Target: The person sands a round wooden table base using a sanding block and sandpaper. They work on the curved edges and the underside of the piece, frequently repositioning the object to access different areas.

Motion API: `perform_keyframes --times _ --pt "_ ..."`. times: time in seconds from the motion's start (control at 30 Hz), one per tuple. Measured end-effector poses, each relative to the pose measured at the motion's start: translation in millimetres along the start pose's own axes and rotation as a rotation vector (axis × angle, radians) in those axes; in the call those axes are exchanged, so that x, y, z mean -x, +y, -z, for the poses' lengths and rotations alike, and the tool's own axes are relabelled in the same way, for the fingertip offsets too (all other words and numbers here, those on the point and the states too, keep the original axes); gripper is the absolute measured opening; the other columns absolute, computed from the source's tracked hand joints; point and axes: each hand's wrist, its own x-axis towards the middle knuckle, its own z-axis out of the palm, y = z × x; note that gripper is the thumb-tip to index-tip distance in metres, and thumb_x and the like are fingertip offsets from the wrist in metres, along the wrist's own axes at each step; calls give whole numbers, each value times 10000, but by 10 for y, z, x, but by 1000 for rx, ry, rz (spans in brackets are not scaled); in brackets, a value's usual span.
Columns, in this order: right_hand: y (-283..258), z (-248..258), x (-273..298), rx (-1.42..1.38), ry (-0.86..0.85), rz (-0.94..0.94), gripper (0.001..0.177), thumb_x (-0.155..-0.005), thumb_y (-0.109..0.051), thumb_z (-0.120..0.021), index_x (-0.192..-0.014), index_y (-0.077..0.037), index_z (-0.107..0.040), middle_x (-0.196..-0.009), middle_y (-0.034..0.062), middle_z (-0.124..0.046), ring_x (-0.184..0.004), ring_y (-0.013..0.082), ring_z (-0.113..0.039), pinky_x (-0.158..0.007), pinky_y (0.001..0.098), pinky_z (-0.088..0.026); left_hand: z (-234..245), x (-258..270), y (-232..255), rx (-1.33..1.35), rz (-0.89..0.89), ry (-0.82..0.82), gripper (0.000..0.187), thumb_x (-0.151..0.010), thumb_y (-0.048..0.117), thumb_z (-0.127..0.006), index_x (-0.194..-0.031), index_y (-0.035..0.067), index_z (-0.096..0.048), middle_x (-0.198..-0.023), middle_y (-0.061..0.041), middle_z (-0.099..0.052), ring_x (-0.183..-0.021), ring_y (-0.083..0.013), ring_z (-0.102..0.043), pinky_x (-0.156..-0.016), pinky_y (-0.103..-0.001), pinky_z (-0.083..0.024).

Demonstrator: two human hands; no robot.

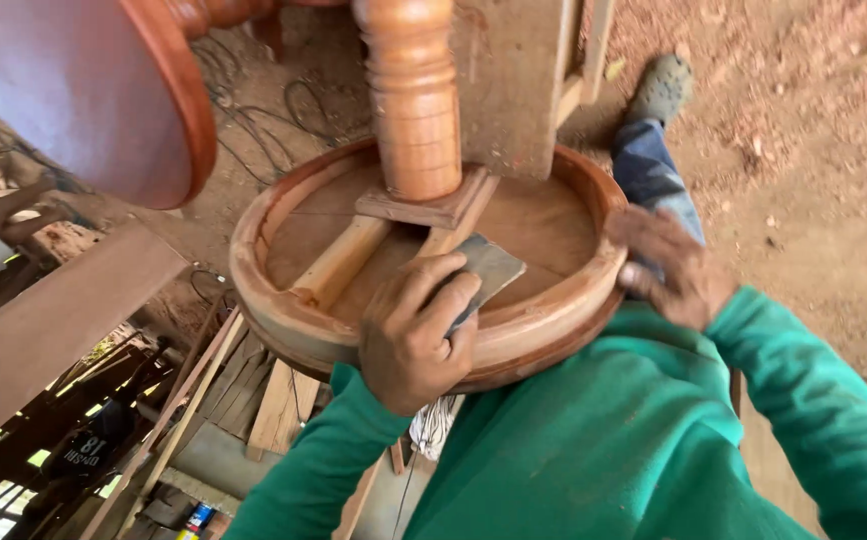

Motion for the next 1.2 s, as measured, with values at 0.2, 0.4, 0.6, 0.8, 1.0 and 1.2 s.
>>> perform_keyframes --times 0.2,0.4,0.6,0.8,1.0,1.2 --pt "-1245 141 -408 -206 -78 241 485 -918 -361 -692 -1248 -6 -714 -1202 238 -703 -1190 493 -646 -1064 646 -441 -3 -8 -4 23 -4 -16 241 -810 64 -706 -1018 167 -769 -1037 -68 -696 -928 -323 -690 -826 -444 -578" --pt "-363 -247 -88 -69 -112 -34 785 -810 -695 -670 -1338 -115 -629 -1299 93 -640 -1237 359 -559 -1209 664 -247 456 -8 -20 63 24 -594 376 -827 75 -636 -1165 178 -764 -1116 -121 -741 -1000 -425 -644 -786 -538 -487" --pt "52 -426 12 -120 -131 15 747 -778 -719 -681 -1247 -140 -636 -1142 67 -636 -1216 316 -525 -1253 622 -147 -162 -126 175 88 -147 -614 413 -798 47 -669 -1205 105 -711 -1203 -93 -741 -1028 -328 -660 -934 -434 -450" --pt "-55 -366 -103 -150 -115 44 739 -773 -735 -677 -1210 -140 -661 -1038 61 -617 -1135 291 -537 -1222 572 -212 226 -4 -62 -78 -8 -828 403 -826 136 -615 -1202 221 -732 -1298 -65 -711 -996 -373 -586 -828 -483 -416" --pt "-165 -341 -124 -155 -119 17 747 -774 -775 -628 -1180 -148 -644 -1062 67 -633 -1171 304 -534 -1238 601 -138 -743 196 -97 -53 -61 -767 408 -818 183 -598 -1211 235 -695 -1119 -34 -744 -989 -340 -554 -850 -479 -428" --pt "-152 -333 -125 -154 -163 8 750 -760 -749 -666 -1180 -129 -628 -1055 77 -622 -1171 316 -530 -1236 633 -138 186 -42 -20 -161 -29 -864 365 -769 178 -606 -1115 235 -708 -1142 -16 -744 -990 -363 -547 -869 -497 -415"
